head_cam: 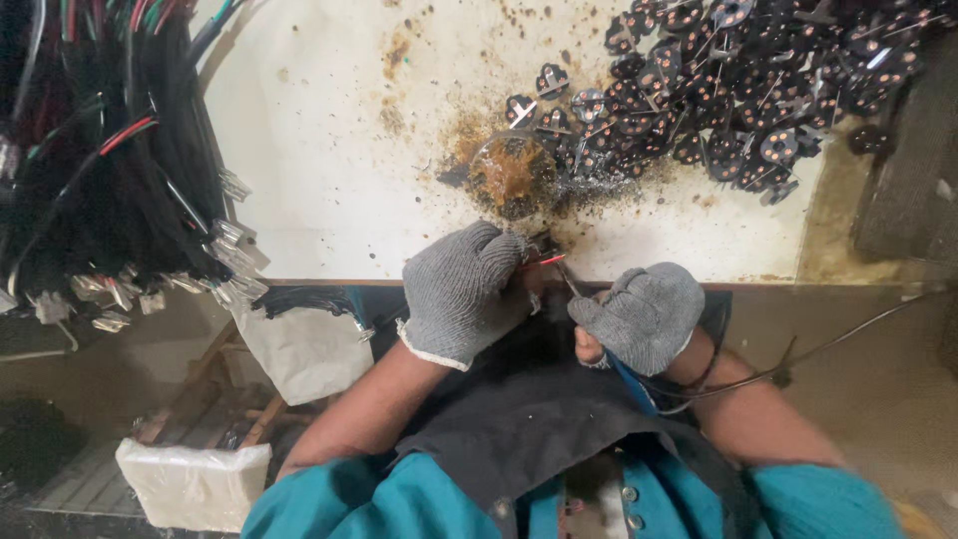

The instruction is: The person solders colored wires to electrical plug components at a workbench. They hold a wire in one hand and a soldering iron in the other, touch the iron to the wire ends and plug terminals, and place finished plugs onto a growing pile of completed parts on the table.

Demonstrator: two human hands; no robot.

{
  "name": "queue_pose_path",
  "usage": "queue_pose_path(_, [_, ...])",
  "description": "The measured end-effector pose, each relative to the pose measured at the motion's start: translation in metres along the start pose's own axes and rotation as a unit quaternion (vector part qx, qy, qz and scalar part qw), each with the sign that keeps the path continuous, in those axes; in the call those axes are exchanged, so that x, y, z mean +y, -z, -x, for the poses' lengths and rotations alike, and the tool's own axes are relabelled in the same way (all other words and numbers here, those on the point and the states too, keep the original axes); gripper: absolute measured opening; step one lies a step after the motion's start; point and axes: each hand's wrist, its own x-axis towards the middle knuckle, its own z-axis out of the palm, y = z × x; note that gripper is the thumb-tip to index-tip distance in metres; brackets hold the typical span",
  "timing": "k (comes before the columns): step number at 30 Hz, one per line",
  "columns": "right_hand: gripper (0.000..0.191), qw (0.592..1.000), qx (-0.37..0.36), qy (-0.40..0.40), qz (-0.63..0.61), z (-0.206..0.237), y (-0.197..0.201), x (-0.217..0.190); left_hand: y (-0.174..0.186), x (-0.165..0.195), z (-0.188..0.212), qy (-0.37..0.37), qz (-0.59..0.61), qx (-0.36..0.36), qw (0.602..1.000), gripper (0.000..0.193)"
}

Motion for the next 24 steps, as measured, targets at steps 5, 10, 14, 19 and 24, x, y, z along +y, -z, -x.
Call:
queue_pose_path(5, [0.025,0.897,0.239,0.346,0.134,-0.004,-0.003,0.015,0.001,0.002,0.000,-0.009,-0.008,-0.003,1.000,0.021])
queue_pose_path(10, [0.024,0.808,0.310,0.409,0.289,0.004,0.000,0.029,0.001,0.005,0.003,0.003,-0.036,-0.014,0.999,0.018])
queue_pose_path(14, [0.034,0.778,0.386,0.420,0.264,0.002,-0.003,0.020,0.000,0.003,0.002,-0.007,-0.032,0.002,0.999,0.016])
queue_pose_path(19, [0.039,0.764,0.414,0.417,0.268,-0.003,0.005,0.003,-0.001,0.000,0.002,-0.014,-0.014,0.005,1.000,0.017])
queue_pose_path(24, [0.037,0.781,0.360,0.417,0.294,0.011,0.009,0.000,-0.001,-0.001,0.001,-0.009,-0.033,0.001,0.999,0.018])
